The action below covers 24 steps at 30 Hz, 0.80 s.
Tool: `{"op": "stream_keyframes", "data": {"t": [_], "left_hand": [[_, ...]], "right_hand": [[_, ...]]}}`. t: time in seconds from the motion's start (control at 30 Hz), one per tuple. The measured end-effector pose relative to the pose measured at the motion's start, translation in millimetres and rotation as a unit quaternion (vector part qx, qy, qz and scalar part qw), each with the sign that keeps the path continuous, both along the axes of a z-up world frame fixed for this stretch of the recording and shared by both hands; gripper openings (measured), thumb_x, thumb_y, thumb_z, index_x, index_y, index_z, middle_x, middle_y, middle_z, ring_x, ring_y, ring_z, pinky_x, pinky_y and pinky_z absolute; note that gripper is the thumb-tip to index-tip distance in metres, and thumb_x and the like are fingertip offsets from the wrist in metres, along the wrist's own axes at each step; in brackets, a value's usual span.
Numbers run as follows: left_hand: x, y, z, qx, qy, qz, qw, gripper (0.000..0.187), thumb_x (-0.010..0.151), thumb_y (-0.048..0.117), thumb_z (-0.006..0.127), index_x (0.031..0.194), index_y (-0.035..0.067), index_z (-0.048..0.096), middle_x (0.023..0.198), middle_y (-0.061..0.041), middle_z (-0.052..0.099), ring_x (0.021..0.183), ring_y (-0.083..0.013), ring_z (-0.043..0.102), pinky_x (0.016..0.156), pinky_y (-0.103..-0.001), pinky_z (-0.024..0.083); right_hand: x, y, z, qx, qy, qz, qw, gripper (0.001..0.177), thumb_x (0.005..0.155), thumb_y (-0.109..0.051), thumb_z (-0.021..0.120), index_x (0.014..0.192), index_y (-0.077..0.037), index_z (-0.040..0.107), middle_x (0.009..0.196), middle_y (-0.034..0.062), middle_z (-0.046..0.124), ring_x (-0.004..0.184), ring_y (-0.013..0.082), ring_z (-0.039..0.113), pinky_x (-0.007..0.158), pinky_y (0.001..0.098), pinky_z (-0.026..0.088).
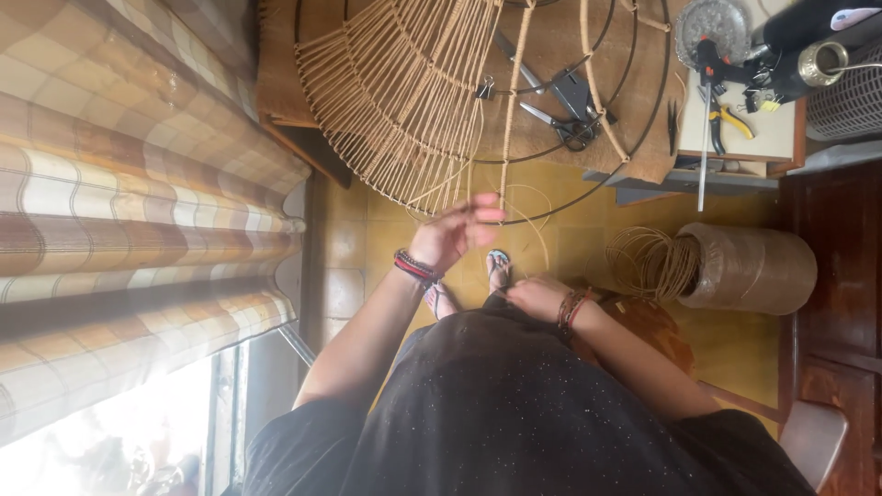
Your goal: Weaving wicker strands into a chair frame to create the seat or backrest.
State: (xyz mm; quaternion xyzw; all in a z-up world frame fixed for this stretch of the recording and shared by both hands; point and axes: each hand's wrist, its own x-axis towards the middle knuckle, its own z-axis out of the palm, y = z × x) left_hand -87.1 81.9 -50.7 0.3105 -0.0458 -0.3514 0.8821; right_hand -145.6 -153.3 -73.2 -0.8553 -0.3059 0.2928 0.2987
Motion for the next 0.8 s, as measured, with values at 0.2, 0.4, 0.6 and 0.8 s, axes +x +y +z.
{"op": "stream_keyframes", "data": {"t": [0.2, 0.4, 0.6, 0.8], "left_hand": [[-30, 18, 13, 0.498, -0.336, -0.324, 0.730, 0.036, 0.101, 0.024, 0.051, 0.132, 0.025, 0.070, 0.123, -0.009, 0.074, 0.122, -0.0336, 0.066, 0.103, -0.042, 0.052], [8, 0, 6, -0.067, 0.028, 0.057, 0.996, 0.054, 0.109, 0.027, 0.043, 0.155, 0.002, 0.033, 0.127, -0.020, 0.069, 0.113, -0.0267, 0.070, 0.098, -0.041, 0.059], [-22, 1, -40, 0.587, -0.302, -0.370, 0.653, 0.032, 0.098, 0.049, 0.047, 0.122, 0.050, 0.068, 0.076, 0.019, 0.074, 0.098, -0.0159, 0.074, 0.099, -0.037, 0.052], [8, 0, -48, -0.034, -0.012, 0.064, 0.997, 0.056, 0.106, 0.035, 0.047, 0.150, 0.001, 0.042, 0.104, -0.009, 0.074, 0.090, -0.0142, 0.074, 0.074, -0.032, 0.065]], "right_hand": [[6, -18, -15, 0.177, 0.125, -0.162, 0.963, 0.027, 0.097, -0.010, 0.052, 0.113, -0.014, 0.072, 0.109, 0.0091, 0.074, 0.099, 0.0262, 0.069, 0.087, 0.0390, 0.054], [-3, 9, -6, -0.120, -0.026, 0.033, 0.992, 0.026, 0.101, -0.035, 0.048, 0.109, -0.034, 0.073, 0.117, -0.0049, 0.077, 0.121, 0.0226, 0.067, 0.109, 0.0425, 0.041], [26, 3, 24, 0.553, 0.301, -0.306, 0.714, 0.049, 0.102, -0.036, 0.049, 0.130, 0.001, 0.064, 0.140, 0.0277, 0.059, 0.116, 0.0406, 0.066, 0.105, 0.0525, 0.049], [7, -5, -58, -0.123, -0.016, 0.037, 0.992, 0.024, 0.100, -0.030, 0.053, 0.104, -0.024, 0.076, 0.109, -0.0023, 0.076, 0.109, 0.0232, 0.070, 0.098, 0.0418, 0.052]]}}
